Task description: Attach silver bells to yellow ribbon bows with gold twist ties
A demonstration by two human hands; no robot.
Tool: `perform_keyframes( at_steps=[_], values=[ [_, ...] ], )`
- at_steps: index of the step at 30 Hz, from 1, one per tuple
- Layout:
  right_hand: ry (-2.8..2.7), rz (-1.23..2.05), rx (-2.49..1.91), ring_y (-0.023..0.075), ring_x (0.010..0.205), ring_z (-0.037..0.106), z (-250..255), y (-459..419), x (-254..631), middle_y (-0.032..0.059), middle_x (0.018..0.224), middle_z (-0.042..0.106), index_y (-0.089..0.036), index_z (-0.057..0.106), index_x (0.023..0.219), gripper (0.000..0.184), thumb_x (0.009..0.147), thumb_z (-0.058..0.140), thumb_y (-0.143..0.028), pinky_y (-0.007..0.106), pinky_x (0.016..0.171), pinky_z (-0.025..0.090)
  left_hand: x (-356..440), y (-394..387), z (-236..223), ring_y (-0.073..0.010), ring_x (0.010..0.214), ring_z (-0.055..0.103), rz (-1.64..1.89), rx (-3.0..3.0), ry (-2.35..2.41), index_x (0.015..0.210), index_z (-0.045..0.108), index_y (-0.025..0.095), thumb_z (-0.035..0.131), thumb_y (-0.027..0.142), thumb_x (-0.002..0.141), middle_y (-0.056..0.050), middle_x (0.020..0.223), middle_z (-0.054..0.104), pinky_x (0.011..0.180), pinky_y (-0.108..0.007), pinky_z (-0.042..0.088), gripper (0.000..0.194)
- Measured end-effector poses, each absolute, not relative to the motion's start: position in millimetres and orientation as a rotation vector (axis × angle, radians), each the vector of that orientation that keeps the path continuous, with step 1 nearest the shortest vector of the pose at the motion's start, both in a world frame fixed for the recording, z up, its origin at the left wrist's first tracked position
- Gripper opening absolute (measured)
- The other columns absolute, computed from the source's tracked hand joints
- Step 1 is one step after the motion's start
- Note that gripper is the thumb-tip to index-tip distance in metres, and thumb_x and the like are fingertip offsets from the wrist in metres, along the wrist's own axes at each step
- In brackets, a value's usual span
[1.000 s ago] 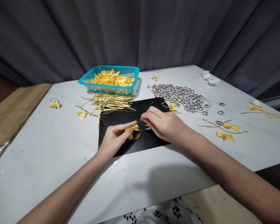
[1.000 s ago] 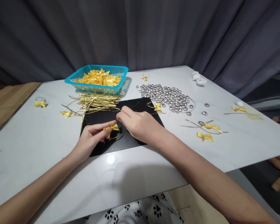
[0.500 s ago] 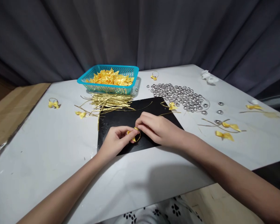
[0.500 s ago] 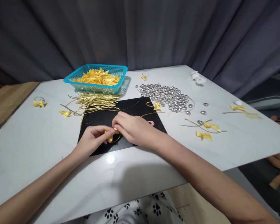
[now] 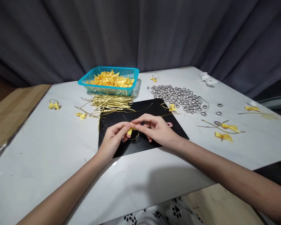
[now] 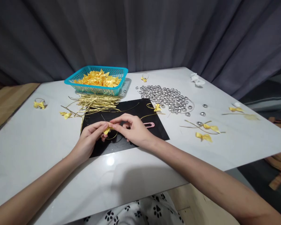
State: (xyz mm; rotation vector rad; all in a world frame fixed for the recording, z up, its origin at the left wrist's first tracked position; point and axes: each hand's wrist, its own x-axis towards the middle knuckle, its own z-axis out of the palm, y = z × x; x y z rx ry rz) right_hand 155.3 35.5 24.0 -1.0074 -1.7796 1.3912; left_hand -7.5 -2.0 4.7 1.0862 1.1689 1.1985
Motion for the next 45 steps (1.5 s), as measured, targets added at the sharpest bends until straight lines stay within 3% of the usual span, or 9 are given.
perform_keyframes(
  at_steps=[3, 10, 25, 30, 35, 40, 45],
  values=[
    [-1.749, 1.333, -0.962, -0.0002, 0.042, 0.04, 20.9, 34.9, 154.5, 0.0011, 0.081, 0.057, -0.013, 0.07, 0.085, 0.02, 0.076, 0.066, -0.03, 0.016, 0.035, 0.032, -7.5, -2.3, 3.7, -0.0067, 0.053, 0.045, 1.193, 1.12, 1.192, 0.081, 0.073, 0.018, 0.065, 0.034, 0.076, 0.003, 0.056, 0.055, 0.049, -0.017, 0.035, 0.019],
    [-1.626, 1.38, -0.973, 0.0014, 0.037, 0.038, 15.5, 35.6, 153.0, -0.0063, 0.055, 0.048, -0.012, 0.061, 0.073, 0.025, 0.07, 0.071, -0.035, 0.016, 0.034, 0.028, -6.9, -3.0, 4.6, -0.0082, 0.055, 0.048, 1.22, 1.105, 1.238, 0.078, 0.074, 0.018, 0.068, 0.035, 0.073, 0.002, 0.056, 0.059, 0.049, -0.018, 0.036, 0.018],
    [-1.691, 1.525, -0.966, 0.0018, 0.035, 0.035, 8.6, 33.4, 150.2, -0.0091, 0.056, 0.04, -0.017, 0.046, 0.084, 0.013, 0.087, 0.048, -0.03, 0.013, 0.031, 0.025, -3.8, -5.7, 9.3, -0.008, 0.049, 0.048, 1.117, 1.162, 1.252, 0.073, 0.066, 0.016, 0.06, 0.033, 0.078, 0.003, 0.057, 0.056, 0.046, -0.019, 0.035, 0.019],
    [-1.714, 1.563, -0.955, 0.0036, 0.035, 0.033, 6.1, 33.3, 149.9, -0.0109, 0.049, 0.035, -0.019, 0.044, 0.087, 0.012, 0.089, 0.046, -0.03, 0.013, 0.032, 0.028, -5.1, -5.4, 9.1, -0.0064, 0.046, 0.036, 1.193, 1.09, 1.419, 0.079, 0.074, 0.016, 0.069, 0.034, 0.069, 0.002, 0.055, 0.056, 0.041, -0.02, 0.024, 0.021],
    [-1.648, 1.643, -0.972, 0.0035, 0.035, 0.033, 8.9, 33.2, 148.6, -0.0119, 0.046, 0.033, -0.018, 0.044, 0.086, 0.009, 0.089, 0.045, -0.027, 0.012, 0.033, 0.031, -4.8, -3.9, 10.2, -0.0065, 0.049, 0.035, 1.294, 0.977, 1.445, 0.074, 0.075, 0.017, 0.074, 0.033, 0.062, 0.0, 0.066, 0.063, 0.04, -0.022, 0.021, 0.02],
    [-1.573, 1.687, -1.037, 0.0038, 0.032, 0.034, 8.2, 36.6, 149.0, -0.0123, 0.04, 0.037, -0.018, 0.046, 0.086, 0.009, 0.088, 0.048, -0.027, 0.012, 0.033, 0.033, -8.0, -1.3, 13.8, -0.0071, 0.045, 0.034, 1.14, 1.084, 1.457, 0.066, 0.068, 0.017, 0.066, 0.032, 0.067, 0.002, 0.061, 0.056, 0.04, -0.023, 0.021, 0.015],
    [-1.596, 1.67, -1.105, 0.0025, 0.031, 0.035, 8.1, 38.4, 148.2, -0.0104, 0.042, 0.042, -0.015, 0.052, 0.082, 0.01, 0.084, 0.054, -0.025, 0.012, 0.032, 0.032, -10.6, 0.8, 13.2, -0.011, 0.046, 0.034, 0.955, 1.327, 1.45, 0.064, 0.058, 0.019, 0.052, 0.035, 0.079, 0.004, 0.05, 0.043, 0.044, -0.024, 0.024, 0.023]
  ],
)
